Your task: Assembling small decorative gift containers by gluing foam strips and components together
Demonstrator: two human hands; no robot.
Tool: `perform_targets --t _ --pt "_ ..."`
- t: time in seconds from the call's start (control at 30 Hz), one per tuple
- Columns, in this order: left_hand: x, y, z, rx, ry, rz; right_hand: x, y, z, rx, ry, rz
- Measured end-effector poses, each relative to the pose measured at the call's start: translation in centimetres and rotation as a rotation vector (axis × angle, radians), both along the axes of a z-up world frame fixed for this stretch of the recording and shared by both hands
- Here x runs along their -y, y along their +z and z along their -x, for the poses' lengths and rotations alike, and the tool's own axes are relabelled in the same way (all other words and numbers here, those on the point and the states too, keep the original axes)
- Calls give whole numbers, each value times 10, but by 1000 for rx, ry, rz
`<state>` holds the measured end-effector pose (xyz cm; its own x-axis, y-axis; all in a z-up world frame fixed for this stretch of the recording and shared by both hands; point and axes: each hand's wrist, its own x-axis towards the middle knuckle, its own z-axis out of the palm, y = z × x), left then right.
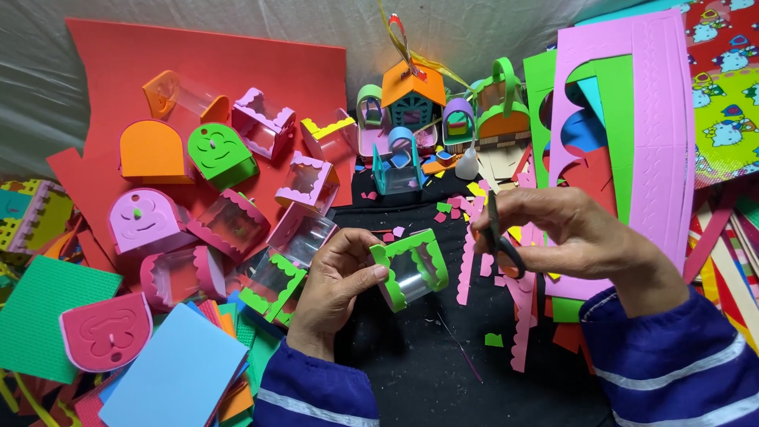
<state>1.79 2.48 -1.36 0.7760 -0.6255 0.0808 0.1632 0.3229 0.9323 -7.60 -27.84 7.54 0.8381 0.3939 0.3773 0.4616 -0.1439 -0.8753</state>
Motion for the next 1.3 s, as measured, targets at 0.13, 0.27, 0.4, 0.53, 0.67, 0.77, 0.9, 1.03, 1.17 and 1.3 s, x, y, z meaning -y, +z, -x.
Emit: perform_targets --t 0.13,0.27,0.4,0.53,0.67,0.77,0.9,1.03,1.17,1.3 --pt "1 2 1 -24 -6 -15 -8 -16 -2 47 -49 59" --pt "0 4 3 -34 -25 -35 -5 -18 -4 -38 -100 60" --pt "1 7 5 -13 -64 -42 -2 -15 -6 -20 -103 301" --pt "6 9 8 -19 -79 -47 -12 -14 -9 76 -64 365" --pt "8 6 10 75 -88 -36 -15 -19 -12 204 -100 428" --pt "10 6 11 140 -57 -94 -20 -21 -13 265 -85 454" --pt "9 12 12 187 -93 -115 -19 -30 -11 292 -87 528" --pt "10 10 11 249 -58 -131 -13 -33 -13 256 -92 551" --pt "10 10 12 174 -121 -84 -10 -35 -14 252 -39 560" --pt "11 8 12 231 -94 -88 -6 -43 -14 243 -34 619"
